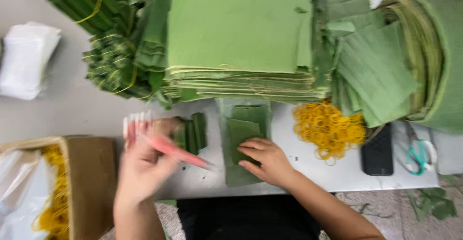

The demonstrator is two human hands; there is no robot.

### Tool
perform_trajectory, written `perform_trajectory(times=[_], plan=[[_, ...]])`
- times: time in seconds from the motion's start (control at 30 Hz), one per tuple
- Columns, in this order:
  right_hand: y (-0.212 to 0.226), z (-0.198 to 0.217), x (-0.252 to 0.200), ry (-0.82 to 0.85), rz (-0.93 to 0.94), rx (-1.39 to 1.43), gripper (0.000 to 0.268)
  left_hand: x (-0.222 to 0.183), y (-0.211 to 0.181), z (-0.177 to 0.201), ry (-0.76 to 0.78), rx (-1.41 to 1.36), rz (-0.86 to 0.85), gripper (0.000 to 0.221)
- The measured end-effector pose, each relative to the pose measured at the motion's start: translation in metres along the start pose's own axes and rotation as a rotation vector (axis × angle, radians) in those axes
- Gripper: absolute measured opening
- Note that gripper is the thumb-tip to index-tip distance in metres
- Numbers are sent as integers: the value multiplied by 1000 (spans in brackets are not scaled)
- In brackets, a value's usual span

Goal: The person wraps food items in pieces of banana leaf by hand and secures them with rubber bands.

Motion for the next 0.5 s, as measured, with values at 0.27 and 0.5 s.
perform_trajectory(times=[0.27, 0.5], plan=[[-56, 79, -67, -366, -192, -193, 20, -44, 117, -193, 412, -277, 445, 17], [-86, 194, -157, -694, -411, -786, 26, -51, 145, -189, 392, -166, 473, 36]])
Point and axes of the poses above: each hand's wrist, its own x-axis towards the middle knuckle, its own z-axis out of the back of the hand, y = z × x, the point moved 10 cm from there along x, towards the middle knuckle, and after that the axes turned 11 degrees about -y, right-handed, at the moved point
